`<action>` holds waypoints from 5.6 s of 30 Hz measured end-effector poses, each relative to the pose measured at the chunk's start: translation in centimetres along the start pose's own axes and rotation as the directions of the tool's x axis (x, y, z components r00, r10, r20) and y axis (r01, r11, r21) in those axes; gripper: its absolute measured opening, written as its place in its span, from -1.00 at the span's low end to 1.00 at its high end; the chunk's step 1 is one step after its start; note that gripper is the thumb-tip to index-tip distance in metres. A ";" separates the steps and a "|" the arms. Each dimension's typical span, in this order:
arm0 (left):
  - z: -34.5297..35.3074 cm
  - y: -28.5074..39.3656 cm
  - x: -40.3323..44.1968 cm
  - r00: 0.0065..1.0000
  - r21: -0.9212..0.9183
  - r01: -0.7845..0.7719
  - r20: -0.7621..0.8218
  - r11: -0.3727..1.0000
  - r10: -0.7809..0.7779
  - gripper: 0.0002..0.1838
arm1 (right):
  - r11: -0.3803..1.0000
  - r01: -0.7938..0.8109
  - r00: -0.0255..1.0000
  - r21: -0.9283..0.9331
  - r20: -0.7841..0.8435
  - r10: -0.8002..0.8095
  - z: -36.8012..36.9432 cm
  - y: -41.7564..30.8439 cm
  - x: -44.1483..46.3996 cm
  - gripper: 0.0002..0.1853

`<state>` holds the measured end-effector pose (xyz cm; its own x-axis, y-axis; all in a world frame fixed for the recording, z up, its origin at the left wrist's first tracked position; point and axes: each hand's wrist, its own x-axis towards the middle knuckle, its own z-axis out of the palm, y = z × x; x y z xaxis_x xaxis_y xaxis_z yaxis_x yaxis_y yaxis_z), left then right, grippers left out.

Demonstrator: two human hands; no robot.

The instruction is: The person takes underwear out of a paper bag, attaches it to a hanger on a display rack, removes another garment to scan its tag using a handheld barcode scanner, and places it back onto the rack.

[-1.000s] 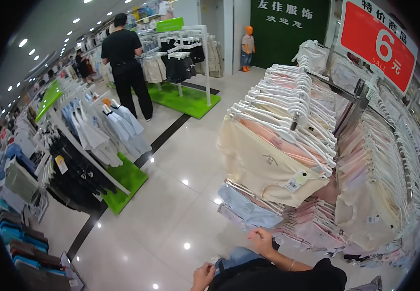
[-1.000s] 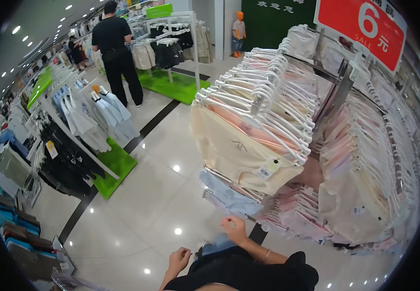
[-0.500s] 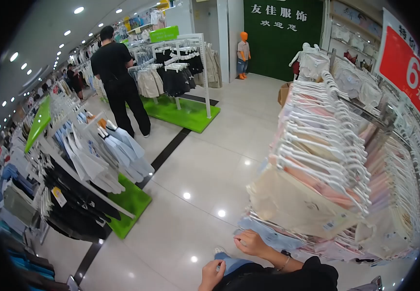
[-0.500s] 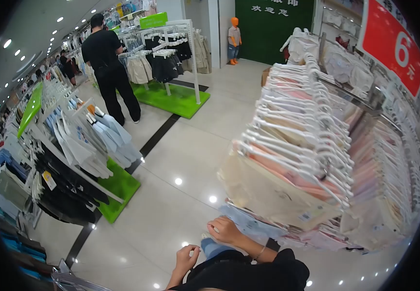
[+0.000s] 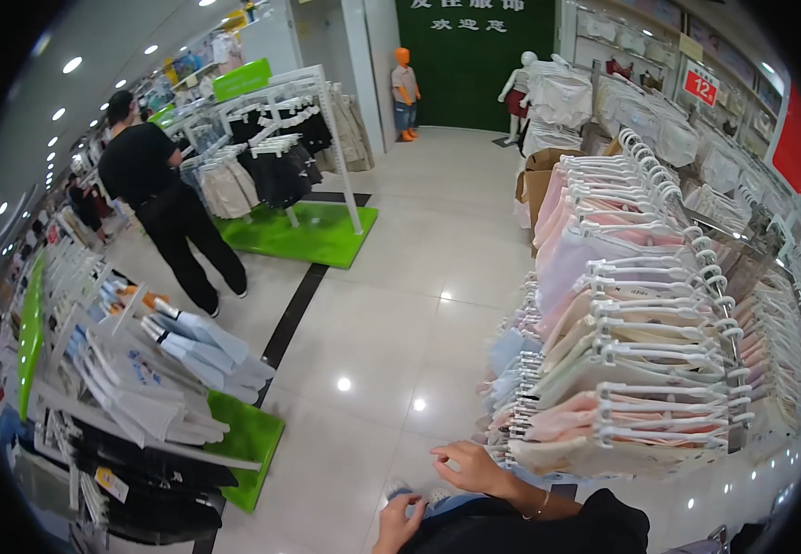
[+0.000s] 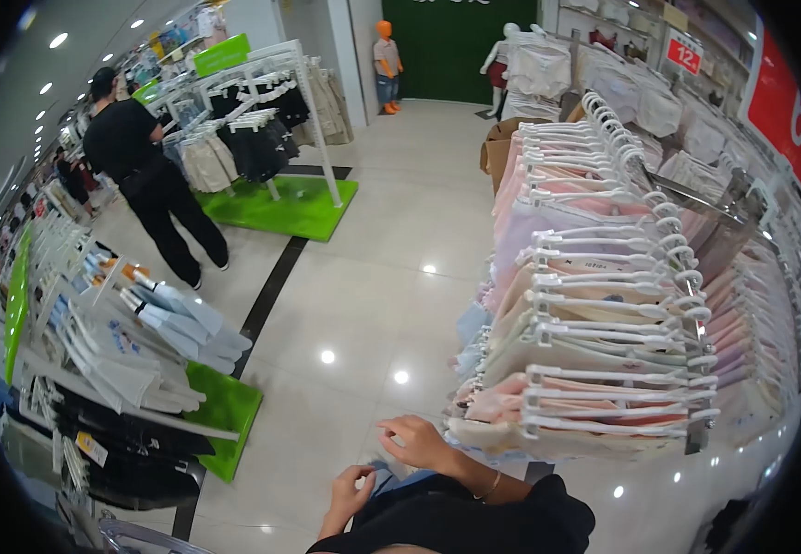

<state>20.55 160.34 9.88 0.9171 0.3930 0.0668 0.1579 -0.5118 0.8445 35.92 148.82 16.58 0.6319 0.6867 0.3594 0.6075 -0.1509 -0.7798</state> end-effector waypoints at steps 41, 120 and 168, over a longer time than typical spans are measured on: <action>-0.8 -2.5 59.0 0.758 -0.090 -0.477 0.461 0.874 0.462 -0.85 | 0.657 -0.566 0.647 -0.498 -0.762 -0.020 -16.0 15.8 30.5 -0.80; 35.5 21.6 81.3 -0.736 -0.794 -0.382 0.571 0.473 0.364 -0.77 | -0.428 -0.646 -0.368 0.632 -0.749 -0.551 -24.7 5.7 42.0 -0.66; 6.4 3.8 45.9 -0.934 -0.673 -0.205 -0.083 0.711 -0.348 -0.72 | 0.934 0.294 -0.955 0.205 0.019 0.297 21.8 7.1 31.6 -0.89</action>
<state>65.55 171.56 12.72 -0.9417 -0.1256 -0.3121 -0.3222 0.0699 0.9441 49.73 184.97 11.22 -0.4323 -0.6868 -0.5843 0.6545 0.2067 -0.7273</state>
